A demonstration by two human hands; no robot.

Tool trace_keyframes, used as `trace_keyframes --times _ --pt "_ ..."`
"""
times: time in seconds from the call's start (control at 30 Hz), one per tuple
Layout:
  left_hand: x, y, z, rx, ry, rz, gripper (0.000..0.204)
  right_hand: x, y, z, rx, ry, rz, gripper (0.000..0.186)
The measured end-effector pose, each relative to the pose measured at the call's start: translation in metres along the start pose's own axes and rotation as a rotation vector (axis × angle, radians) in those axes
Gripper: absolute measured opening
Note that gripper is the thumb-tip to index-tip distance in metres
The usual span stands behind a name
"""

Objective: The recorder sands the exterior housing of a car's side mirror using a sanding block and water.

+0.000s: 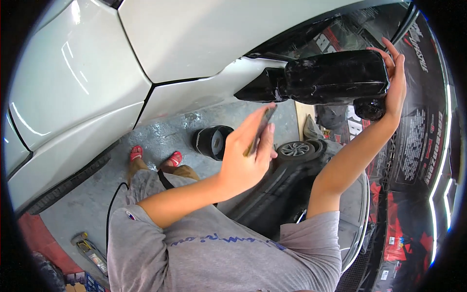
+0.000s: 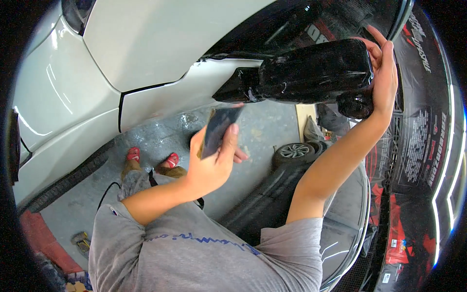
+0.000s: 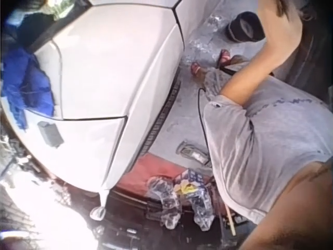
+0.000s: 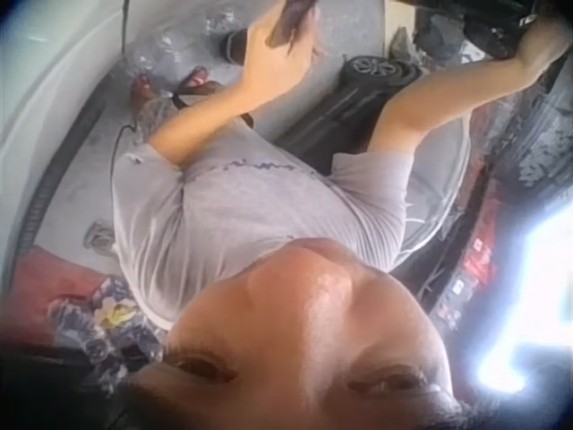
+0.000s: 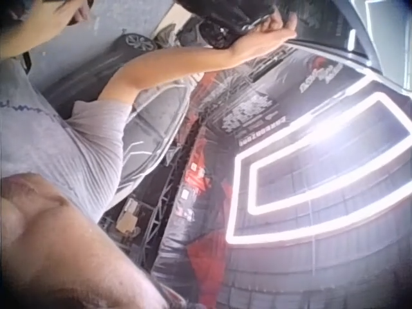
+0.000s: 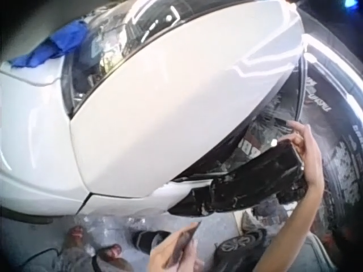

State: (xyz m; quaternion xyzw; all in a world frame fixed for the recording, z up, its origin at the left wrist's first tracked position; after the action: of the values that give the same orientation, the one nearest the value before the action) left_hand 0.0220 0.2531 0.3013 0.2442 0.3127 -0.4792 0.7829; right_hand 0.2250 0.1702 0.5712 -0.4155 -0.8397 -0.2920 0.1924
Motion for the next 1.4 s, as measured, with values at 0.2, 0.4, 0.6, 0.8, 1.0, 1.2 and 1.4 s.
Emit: trace_keyframes --times 0.2,0.4,0.6,0.8,1.0,1.2,1.4 --pt "-0.017 0.028 0.011 -0.117 0.009 -0.111 0.018 -0.008 0.004 -0.009 0.05 -0.06 -0.131 0.057" --pt "-0.035 0.041 0.036 -0.187 0.29 -0.122 0.033 0.012 -0.015 0.013 -0.111 -0.159 -0.292 0.042" --pt "-0.023 0.036 0.064 -0.254 0.499 -0.235 0.038 0.016 -0.034 0.008 -0.267 -0.218 -0.557 0.039" --pt "-0.036 0.066 0.062 -0.398 0.44 -0.283 0.036 0.006 -0.018 0.0 -0.118 -0.206 -0.446 0.054" --pt "-0.049 0.071 0.069 -0.456 0.459 -0.218 0.032 0.008 -0.023 0.001 -0.087 -0.172 -0.562 0.06" --pt "-0.049 0.06 0.088 -0.52 0.492 -0.243 0.028 0.0 -0.011 0.008 0.065 -0.149 -0.467 0.056" --pt "-0.051 0.072 0.075 -0.528 0.479 -0.24 0.022 0.0 -0.021 -0.008 0.071 -0.105 -0.452 0.049"
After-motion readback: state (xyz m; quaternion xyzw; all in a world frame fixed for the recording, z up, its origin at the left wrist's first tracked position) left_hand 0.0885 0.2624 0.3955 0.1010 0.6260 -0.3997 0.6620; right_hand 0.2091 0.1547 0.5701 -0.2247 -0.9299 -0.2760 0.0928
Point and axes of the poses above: each hand's wrist, its own y-axis towards the middle knuckle, its own z-axis out of the palm, x = y × z, the point moved 4 cm from there along y, towards the middle knuckle, and after that the axes turned 1 degree about -y, right-handed, at the moved point
